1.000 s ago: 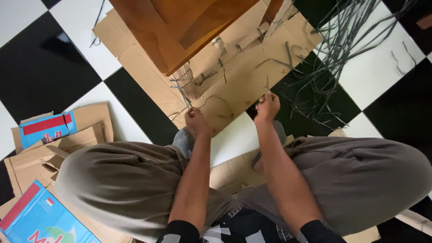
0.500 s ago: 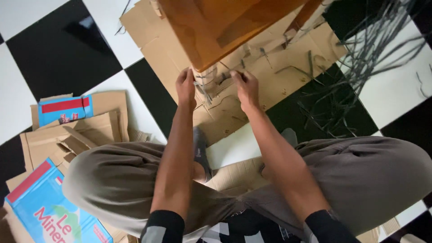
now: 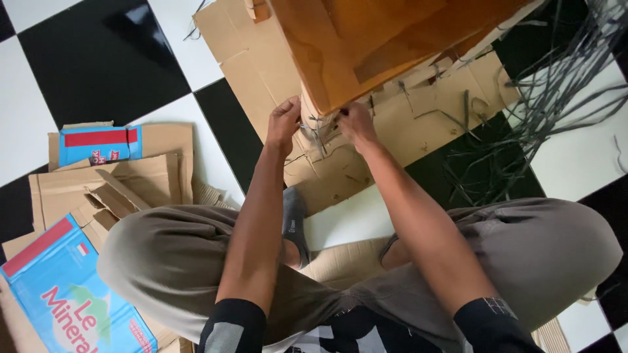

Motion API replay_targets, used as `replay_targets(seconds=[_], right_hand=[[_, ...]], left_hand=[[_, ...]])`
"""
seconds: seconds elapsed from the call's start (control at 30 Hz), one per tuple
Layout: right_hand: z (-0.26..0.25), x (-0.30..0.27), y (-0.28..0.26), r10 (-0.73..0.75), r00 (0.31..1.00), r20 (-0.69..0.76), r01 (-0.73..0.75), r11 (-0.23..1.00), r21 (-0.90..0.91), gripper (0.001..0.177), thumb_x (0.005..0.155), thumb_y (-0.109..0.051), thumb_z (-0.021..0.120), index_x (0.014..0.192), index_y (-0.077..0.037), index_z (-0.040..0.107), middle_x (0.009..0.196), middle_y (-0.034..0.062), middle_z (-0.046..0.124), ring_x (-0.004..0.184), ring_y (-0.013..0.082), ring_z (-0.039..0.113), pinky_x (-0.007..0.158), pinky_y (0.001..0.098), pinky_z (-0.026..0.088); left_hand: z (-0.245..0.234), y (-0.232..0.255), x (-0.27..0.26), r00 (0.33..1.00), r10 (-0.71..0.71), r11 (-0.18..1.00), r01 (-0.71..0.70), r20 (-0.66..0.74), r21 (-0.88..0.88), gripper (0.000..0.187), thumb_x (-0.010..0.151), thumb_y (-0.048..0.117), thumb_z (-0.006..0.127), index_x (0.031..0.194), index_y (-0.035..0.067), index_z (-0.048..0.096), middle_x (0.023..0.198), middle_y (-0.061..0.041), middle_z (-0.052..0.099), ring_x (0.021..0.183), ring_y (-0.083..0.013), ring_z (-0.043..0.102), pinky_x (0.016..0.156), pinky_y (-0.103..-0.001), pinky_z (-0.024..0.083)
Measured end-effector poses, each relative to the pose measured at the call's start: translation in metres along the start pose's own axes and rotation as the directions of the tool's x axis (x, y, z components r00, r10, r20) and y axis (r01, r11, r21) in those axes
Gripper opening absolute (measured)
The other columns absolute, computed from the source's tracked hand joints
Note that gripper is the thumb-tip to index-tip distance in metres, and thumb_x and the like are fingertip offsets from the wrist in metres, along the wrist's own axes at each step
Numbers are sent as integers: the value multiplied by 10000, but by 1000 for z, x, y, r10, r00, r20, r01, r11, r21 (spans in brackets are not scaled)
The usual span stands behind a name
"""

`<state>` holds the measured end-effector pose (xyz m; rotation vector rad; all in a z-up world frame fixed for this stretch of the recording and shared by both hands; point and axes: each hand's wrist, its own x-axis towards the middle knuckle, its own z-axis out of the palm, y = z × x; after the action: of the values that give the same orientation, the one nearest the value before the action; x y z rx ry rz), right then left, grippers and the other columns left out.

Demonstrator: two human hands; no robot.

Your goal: Wrapping a furniture leg with cardboard and securing it with plastic ties

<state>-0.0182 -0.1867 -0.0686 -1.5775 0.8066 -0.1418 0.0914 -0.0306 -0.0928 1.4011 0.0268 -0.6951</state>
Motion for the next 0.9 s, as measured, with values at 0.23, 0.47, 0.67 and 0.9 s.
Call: replay_targets(seconds=[0.23,0.47,0.67,0.9], right_hand=[[-2,-2,-1,-37,999,28,42,978,-203,112,936,-120,554,914,-78,656,684,11,575,543,187,498,573,374,459],[-3,-5,-9,-19,1000,19,22,982,-189,97,930,-135,564,879,-96,636,670,1,548,540,176,473,568,369,434],[-3,-16,-19,-2,1000,22,6,984,-178,97,924,-148,572,848,-111,620,658,-8,526,538,166,451,564,365,413],[-46,-11,24,20,1000,10,-18,987,-163,112,918,-163,581,813,-129,600,644,-19,499,536,155,426,559,360,388]], left_hand=[[3,-5,1,1000,-1,1000,0,-20,-30,177,921,273,748,1066,175,775,877,39,733,842,-79,721,771,-220,553],[1,-6,-2,989,2,994,-18,-150,-108,124,929,350,734,946,236,687,998,44,769,941,-133,745,818,-285,494],[0,-26,5,990,101,986,-113,-103,-125,152,918,287,779,947,165,695,850,34,692,781,-85,686,679,-217,481],[17,22,-26,983,183,979,-183,3,-86,157,1017,236,656,1104,148,752,905,21,697,810,-67,602,728,-176,477]])
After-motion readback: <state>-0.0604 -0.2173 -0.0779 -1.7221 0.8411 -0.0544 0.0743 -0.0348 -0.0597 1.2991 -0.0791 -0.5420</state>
